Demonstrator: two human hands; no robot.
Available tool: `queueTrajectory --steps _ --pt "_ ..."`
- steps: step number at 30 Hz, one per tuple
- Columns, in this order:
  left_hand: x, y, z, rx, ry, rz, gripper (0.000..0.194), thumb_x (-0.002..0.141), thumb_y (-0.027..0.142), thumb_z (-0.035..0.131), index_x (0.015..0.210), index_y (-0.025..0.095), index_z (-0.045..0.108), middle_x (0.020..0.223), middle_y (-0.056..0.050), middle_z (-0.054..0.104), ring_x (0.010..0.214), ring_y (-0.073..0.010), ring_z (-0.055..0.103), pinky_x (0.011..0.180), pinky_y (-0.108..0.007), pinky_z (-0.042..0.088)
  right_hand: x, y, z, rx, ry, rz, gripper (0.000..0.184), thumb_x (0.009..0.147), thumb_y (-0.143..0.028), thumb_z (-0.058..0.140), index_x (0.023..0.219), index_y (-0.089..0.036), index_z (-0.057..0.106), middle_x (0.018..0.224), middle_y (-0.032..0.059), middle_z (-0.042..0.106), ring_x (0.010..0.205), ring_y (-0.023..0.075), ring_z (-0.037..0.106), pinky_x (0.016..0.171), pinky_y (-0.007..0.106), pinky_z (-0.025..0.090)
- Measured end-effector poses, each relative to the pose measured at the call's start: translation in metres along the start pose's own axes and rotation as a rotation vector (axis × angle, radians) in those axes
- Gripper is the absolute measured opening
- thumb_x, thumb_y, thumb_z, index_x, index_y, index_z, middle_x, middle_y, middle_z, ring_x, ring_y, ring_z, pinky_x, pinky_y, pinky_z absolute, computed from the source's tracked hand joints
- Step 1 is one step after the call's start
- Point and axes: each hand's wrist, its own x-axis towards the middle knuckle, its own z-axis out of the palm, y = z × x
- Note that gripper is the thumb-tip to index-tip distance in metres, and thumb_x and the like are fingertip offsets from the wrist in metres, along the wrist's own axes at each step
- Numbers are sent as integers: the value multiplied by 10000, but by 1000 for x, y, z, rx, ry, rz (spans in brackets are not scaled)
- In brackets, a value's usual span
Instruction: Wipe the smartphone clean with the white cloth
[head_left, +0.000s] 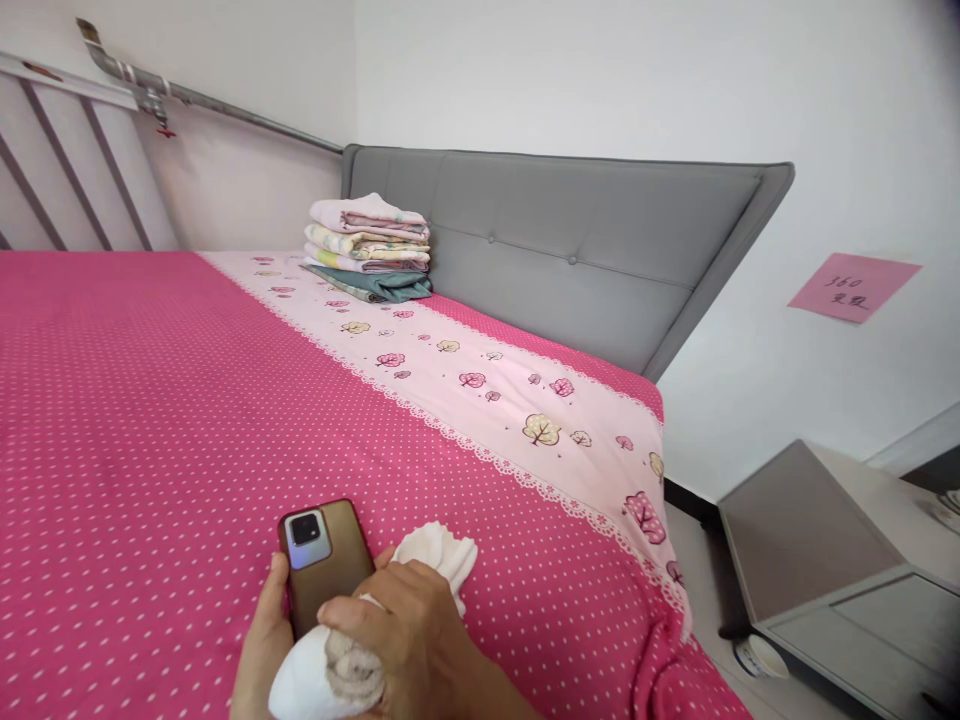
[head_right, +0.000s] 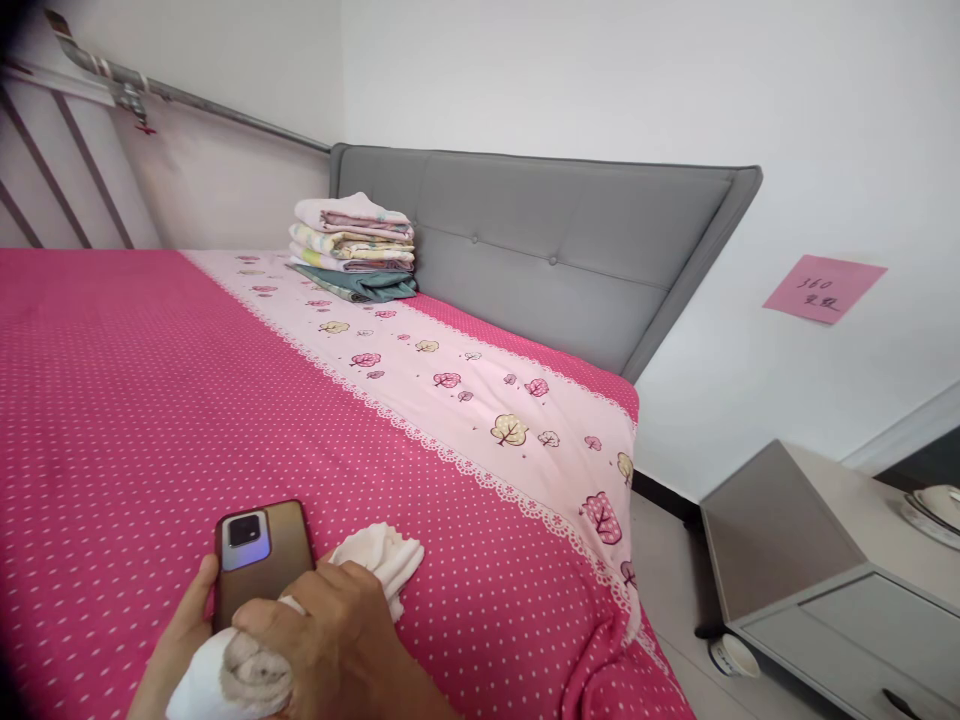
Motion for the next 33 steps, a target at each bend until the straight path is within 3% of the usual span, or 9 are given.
queueTrajectory --steps 6,13,19,29,33 --pt "-1 0 2 27 3 21 404 889 393 390 986 87 634 568 -73 688 524 -265 668 644 -435 561 0 0 -1 44 44 14 628 692 -793 418 947 -231 535 654 -13 553 602 166 561 573 306 416" --pt "2 0 1 25 -11 18 413 887 389 409 1073 81 611 567 -65 688 582 -273 683 667 -428 560 1 -1 -2 61 110 15 588 720 -764 399 957 -242 529 648 -18 561 589 168 561 550 305 392" --pt "-2 1 4 14 5 15 458 901 379 385 1181 58 552 596 -72 701 575 -270 682 665 -424 559 0 0 0 55 73 11 588 708 -759 431 950 -231 525 651 -12 560 599 168 562 567 302 404" --pt "-3 0 2 37 -3 81 391 890 327 419 1159 94 581 591 -53 698 624 -272 688 681 -425 558 -1 0 0 61 71 12 576 711 -749 444 951 -230 510 671 -10 566 621 166 569 583 295 421" --pt "-4 0 3 42 -1 39 412 888 347 414 1134 71 596 609 -74 701 638 -281 689 676 -431 559 -1 0 1 59 64 16 606 698 -764 437 968 -227 517 696 2 578 634 173 574 616 306 448"
